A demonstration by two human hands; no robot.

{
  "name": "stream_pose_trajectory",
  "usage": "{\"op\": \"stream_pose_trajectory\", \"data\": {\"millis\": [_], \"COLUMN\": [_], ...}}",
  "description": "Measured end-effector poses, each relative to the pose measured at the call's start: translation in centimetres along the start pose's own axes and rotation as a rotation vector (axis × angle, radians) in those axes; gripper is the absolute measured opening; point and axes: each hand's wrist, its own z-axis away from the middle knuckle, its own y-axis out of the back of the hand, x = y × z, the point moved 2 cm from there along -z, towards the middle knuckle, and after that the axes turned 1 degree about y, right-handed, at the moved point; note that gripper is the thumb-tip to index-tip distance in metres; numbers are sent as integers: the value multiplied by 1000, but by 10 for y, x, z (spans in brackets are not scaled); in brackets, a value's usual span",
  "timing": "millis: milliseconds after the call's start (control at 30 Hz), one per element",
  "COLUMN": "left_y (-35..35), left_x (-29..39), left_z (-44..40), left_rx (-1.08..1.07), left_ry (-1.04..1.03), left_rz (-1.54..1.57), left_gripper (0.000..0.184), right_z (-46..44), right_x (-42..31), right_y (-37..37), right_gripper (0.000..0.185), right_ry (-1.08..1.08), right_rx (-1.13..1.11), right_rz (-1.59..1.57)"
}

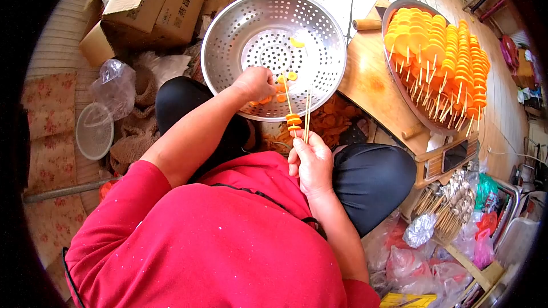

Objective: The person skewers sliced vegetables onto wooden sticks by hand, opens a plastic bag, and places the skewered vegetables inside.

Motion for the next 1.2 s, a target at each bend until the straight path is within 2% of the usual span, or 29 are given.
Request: {"op": "stream_pose_trajectory", "data": {"millis": [67,100,167,200,267,300,500,900,1033,1100,1133,1200], "left_y": [17,18,21,22,22,22,27,29,26,22,23,18], "left_x": [4,3,-2,-4,-6,-7,-8,-4,-2,1,6,21], "left_z": [8,8,9,8,6,5,7,8,9,12,17,32], "left_rx": [-242,-242,-141,-138,-66,-34,28,160,138,-23,-27,-248], "left_ry": [288,287,354,353,305,306,348,245,219,211,210,145], "left_rz": [432,432,964,964,1285,1370,1512,1433,1447,1493,1493,1477], "left_gripper": [11,11,7,7,12,8,10,9,6,9,9,13], "right_z": [1,2,3,4,5,5,5,6,7,7,6,4], "right_x": [1,1,1,2,1,0,0,-2,-1,-1,-1,-3], "right_y": [1,2,3,2,1,1,0,1,1,2,2,2], "right_gripper": [14,14,14,14,14,14,15,14,14,14,14,13], "right_ry": [-8,-19,-32,-48,-51,-56,-58,-53,-53,-23,-23,-1], "right_rx": [-7,-15,-32,-50,-53,-54,-73,-70,-68,-64,-61,-31], "right_rz": [6,11,27,42,47,52,52,56,55,35,33,-8]}}
